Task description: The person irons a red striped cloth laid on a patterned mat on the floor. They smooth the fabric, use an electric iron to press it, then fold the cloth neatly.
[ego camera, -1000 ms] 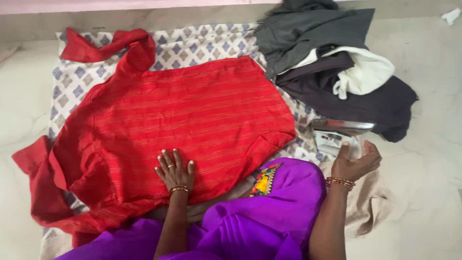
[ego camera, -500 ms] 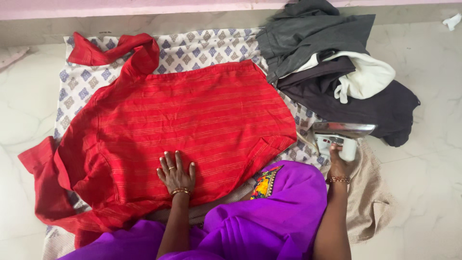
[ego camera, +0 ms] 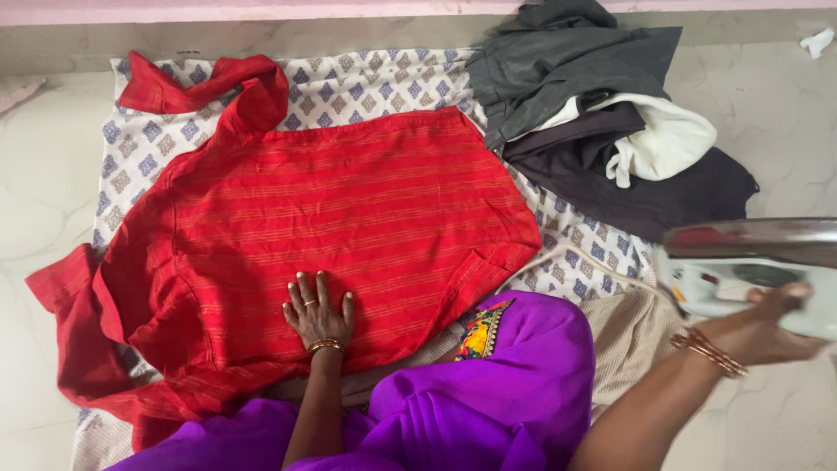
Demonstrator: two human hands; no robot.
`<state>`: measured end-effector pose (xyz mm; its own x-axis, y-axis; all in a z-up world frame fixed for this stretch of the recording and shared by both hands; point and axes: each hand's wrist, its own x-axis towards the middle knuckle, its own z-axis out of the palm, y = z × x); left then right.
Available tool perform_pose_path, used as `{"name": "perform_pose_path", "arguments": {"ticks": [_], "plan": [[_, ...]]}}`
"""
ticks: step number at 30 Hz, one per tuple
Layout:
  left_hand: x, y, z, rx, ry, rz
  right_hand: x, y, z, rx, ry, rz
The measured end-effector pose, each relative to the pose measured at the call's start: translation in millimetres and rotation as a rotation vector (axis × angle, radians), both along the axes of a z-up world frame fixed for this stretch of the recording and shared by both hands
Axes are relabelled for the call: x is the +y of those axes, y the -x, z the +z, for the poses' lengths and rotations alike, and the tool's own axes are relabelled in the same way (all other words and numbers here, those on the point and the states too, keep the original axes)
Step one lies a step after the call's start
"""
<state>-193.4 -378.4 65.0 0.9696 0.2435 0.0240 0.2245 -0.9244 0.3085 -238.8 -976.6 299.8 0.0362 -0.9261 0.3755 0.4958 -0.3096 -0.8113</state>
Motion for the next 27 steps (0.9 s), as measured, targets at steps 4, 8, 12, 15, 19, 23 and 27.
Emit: {"name": "perform_pose_path", "arguments": {"ticks": [4, 8, 12, 15, 19, 23, 27], "plan": [[0.4, 0.1, 0.8, 0.0, 0.042, 0.005, 13.3, -17.4, 37.7, 0.224, 0.362, 0.185], [0.8, 1.1, 2.3, -0.018, 0.018, 0.008, 68.8, -67.1, 62.9, 0.857, 0.795, 0.165], [0.0, 0.7, 2.8, -0.042, -0.006, 0.009, 163.6, -146.7, 57.2, 1.247, 0.971, 0.276], [-0.6, 1.8, 2.0, -0.069, 0.001, 0.011, 223.2, -198.3, 22.0, 1.26, 1.051, 0.555], [0.4, -0.5, 4.5, -0.068, 0.014, 0.009, 277.4, -246.6, -27.9, 1.339, 0.981, 0.722], [-0.7, -2.0, 5.7, -0.05, 0.031, 0.024, 301.2, -278.4, -60.5, 1.44, 1.02, 0.767], [-0.6, -4.9, 8.9, -0.001, 0.023, 0.023, 304.0, -306.7, -83.9, 1.449, 1.006, 0.722]]}}
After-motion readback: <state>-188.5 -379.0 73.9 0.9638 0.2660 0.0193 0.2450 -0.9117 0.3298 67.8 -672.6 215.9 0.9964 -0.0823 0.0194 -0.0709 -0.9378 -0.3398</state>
